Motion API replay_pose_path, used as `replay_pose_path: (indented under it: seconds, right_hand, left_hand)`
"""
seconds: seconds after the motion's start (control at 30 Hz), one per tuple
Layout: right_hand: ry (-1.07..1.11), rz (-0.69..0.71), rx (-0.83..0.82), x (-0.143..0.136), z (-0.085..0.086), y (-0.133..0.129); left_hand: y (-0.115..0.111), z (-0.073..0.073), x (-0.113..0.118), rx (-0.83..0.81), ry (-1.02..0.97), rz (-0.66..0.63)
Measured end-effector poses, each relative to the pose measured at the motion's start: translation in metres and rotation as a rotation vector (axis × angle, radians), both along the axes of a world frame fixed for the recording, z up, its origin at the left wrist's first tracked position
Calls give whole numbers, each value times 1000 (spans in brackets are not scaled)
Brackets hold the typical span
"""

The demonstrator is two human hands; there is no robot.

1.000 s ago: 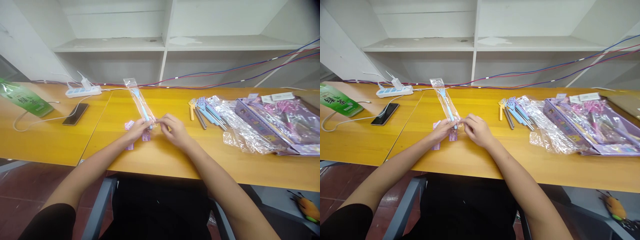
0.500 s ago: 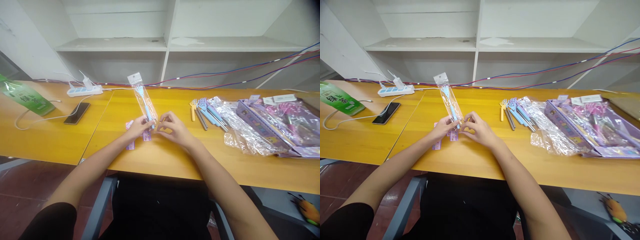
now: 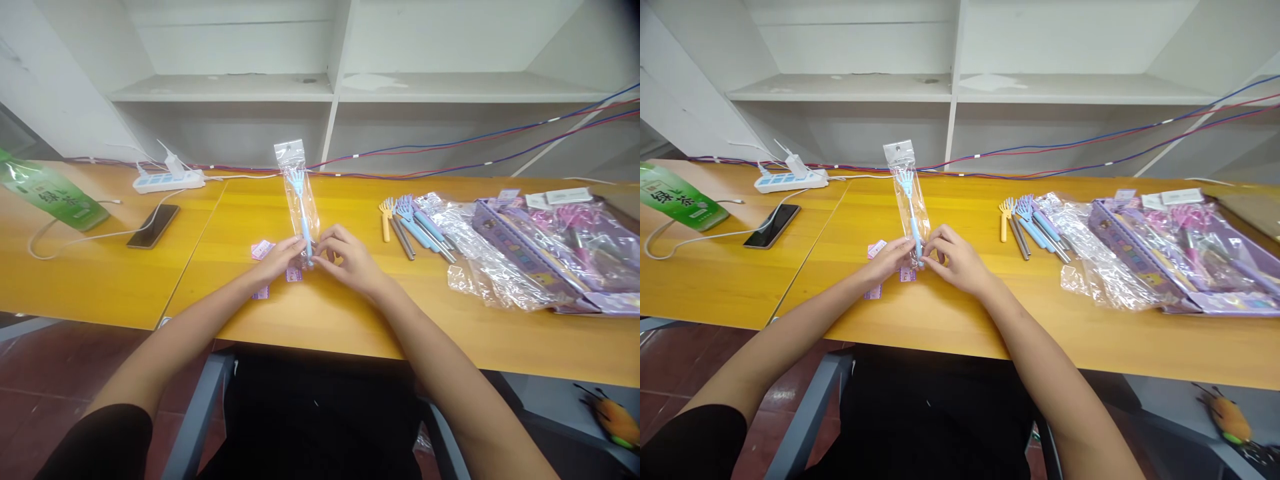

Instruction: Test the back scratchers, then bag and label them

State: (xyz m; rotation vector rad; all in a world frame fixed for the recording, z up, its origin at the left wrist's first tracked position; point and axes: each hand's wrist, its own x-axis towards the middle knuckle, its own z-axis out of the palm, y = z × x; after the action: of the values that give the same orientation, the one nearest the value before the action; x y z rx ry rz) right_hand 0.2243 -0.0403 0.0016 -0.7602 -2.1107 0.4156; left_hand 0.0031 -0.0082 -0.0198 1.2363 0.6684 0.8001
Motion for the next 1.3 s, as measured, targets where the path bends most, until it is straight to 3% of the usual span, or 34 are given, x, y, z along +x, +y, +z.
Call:
replay_pose_path:
  seconds: [0.2,0.5,0.77,0.93,1.3]
  right_hand:
    - [8,-23,-27,0,-1,0]
    - [-13,-53,-86,1,-2,1]
    - [-17,-163,-203,4,-7,3]
    - [-76,-140,-310,3,-9,4]
    - [-35,-103,-324,4,-9,6]
  left_hand:
    - [-3,5,-1,59,21,-10]
    - [1,-1,-6,192,116,-39]
    - [0,-6,-1,162,114,-69]
    - [-1,-7,2,187,101,-53]
    - [0,-9,-1,282,233,-21]
